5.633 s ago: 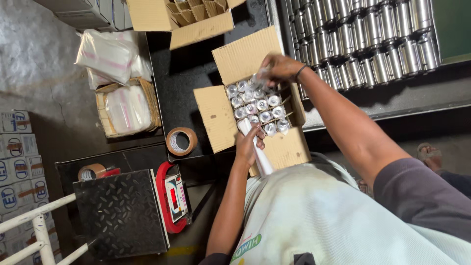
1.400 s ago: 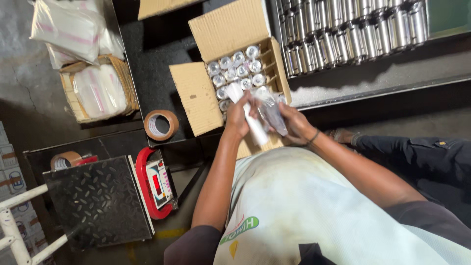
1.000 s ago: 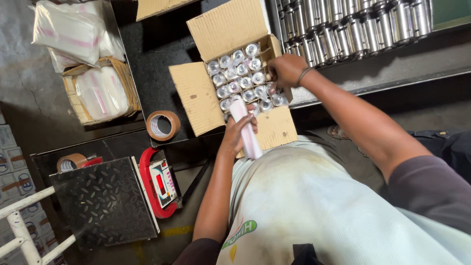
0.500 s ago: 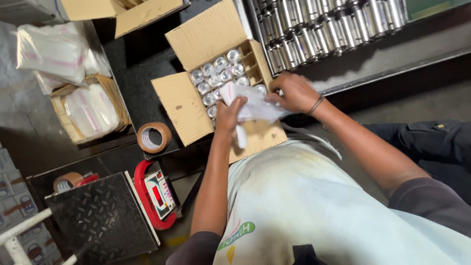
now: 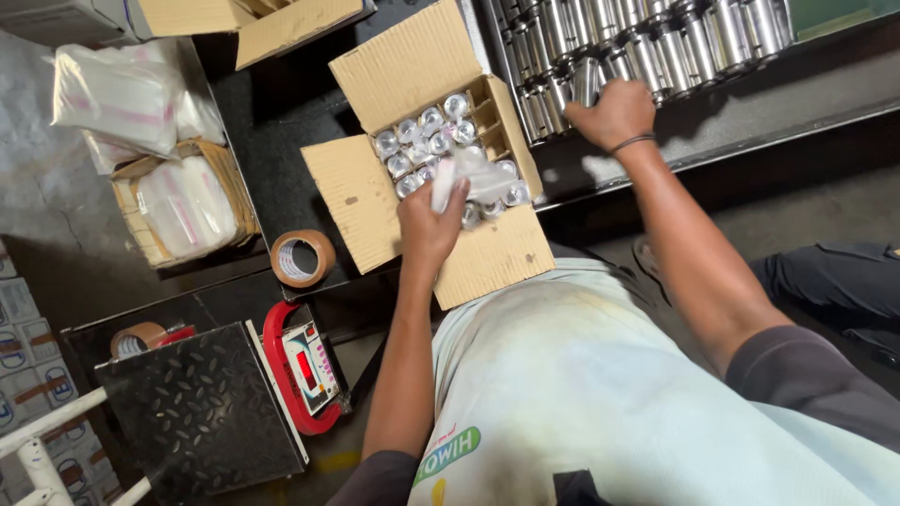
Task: The person packs cylindrical metal objects into plastic bags and places them into a cardboard box. They then seal the box with tape and move it to a nearby stack.
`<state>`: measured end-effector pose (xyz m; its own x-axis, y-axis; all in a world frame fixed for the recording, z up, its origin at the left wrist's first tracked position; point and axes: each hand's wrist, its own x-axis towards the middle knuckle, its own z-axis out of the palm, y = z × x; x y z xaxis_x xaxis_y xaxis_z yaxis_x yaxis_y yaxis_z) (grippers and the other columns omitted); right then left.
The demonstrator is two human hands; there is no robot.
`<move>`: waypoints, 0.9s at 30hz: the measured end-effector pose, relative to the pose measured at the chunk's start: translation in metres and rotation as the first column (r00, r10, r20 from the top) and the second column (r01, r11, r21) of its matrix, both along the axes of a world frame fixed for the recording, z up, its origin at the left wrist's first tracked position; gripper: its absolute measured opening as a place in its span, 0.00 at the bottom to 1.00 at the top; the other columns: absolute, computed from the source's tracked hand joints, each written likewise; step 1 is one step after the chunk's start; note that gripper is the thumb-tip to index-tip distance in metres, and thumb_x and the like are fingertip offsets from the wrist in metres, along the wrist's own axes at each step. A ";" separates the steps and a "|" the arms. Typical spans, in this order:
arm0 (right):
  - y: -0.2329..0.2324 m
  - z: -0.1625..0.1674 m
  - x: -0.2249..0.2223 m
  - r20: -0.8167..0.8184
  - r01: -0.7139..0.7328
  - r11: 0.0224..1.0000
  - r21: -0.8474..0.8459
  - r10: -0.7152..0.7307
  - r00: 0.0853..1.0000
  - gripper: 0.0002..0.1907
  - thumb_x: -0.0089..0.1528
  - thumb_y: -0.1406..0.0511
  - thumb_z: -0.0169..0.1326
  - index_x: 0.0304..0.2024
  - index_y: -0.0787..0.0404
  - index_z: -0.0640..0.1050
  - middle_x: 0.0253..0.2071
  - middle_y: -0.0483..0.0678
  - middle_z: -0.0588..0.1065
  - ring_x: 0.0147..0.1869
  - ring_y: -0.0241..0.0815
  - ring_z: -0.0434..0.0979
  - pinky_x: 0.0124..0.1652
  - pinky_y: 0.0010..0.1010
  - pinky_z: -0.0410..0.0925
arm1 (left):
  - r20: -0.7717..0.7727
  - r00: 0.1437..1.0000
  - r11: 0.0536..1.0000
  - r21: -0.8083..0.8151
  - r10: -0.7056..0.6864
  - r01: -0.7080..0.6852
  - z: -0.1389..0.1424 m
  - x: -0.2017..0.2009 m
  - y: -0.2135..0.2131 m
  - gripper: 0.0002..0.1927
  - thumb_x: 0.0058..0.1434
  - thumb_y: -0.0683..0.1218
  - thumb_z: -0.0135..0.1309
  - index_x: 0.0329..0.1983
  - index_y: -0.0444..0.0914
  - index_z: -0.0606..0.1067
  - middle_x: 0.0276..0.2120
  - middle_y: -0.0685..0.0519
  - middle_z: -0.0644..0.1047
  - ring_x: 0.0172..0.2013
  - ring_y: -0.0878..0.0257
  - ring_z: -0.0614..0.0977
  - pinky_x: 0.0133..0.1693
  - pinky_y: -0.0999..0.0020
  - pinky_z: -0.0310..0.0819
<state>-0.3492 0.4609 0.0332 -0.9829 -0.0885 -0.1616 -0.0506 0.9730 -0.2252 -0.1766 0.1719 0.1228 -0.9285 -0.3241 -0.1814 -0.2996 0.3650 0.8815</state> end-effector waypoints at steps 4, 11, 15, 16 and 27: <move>-0.013 0.031 0.052 0.505 0.410 0.308 -0.858 0.368 0.781 0.21 0.65 0.55 0.54 0.36 0.69 0.84 0.23 0.47 0.71 0.21 0.35 0.62 0.22 0.27 0.55 | -0.034 0.999 0.999 -0.031 0.032 -0.033 -0.022 0.000 0.016 0.17 0.65 0.54 0.60 0.37 0.33 0.81 0.20 0.46 0.78 0.20 0.61 0.77 0.28 0.63 0.71; -0.067 0.035 0.104 0.100 -0.055 0.298 -0.953 0.481 0.871 0.11 0.69 0.69 0.51 0.53 0.65 0.73 0.47 0.53 0.75 0.42 0.41 0.77 0.41 0.31 0.73 | 0.106 0.963 0.904 0.384 -0.248 0.190 -0.068 -0.011 0.037 0.12 0.63 0.47 0.57 0.39 0.32 0.80 0.25 0.47 0.80 0.21 0.64 0.78 0.24 0.64 0.74; -0.088 0.018 0.089 0.762 0.614 0.458 -0.643 0.298 0.575 0.16 0.68 0.60 0.55 0.50 0.66 0.82 0.44 0.61 0.79 0.36 0.45 0.79 0.37 0.36 0.73 | 0.320 0.928 0.459 0.807 0.189 -0.372 -0.097 -0.024 0.017 0.10 0.69 0.48 0.52 0.40 0.35 0.71 0.23 0.51 0.76 0.17 0.66 0.69 0.20 0.67 0.65; -0.096 0.016 0.080 0.403 0.182 0.618 -0.765 0.240 0.883 0.18 0.64 0.59 0.59 0.51 0.65 0.81 0.44 0.58 0.80 0.40 0.45 0.81 0.42 0.37 0.74 | 0.331 0.927 0.449 0.811 0.178 -0.376 -0.100 -0.019 0.014 0.12 0.69 0.49 0.51 0.39 0.35 0.71 0.21 0.52 0.74 0.16 0.67 0.68 0.19 0.68 0.63; -0.134 0.060 0.003 0.368 -0.542 0.795 -0.271 0.606 0.706 0.17 0.52 0.62 0.66 0.42 0.58 0.78 0.36 0.49 0.82 0.39 0.48 0.84 0.36 0.42 0.74 | 0.147 0.986 0.409 0.897 0.078 -0.166 -0.096 0.055 0.003 0.19 0.64 0.40 0.55 0.54 0.24 0.70 0.40 0.39 0.80 0.38 0.51 0.85 0.44 0.57 0.83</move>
<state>-0.3460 0.3273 0.0928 -0.5717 -0.6646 -0.4811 -0.4605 0.7452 -0.4823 -0.1218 0.1744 0.0272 -0.8633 -0.0400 -0.5031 -0.3476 -0.6757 0.6501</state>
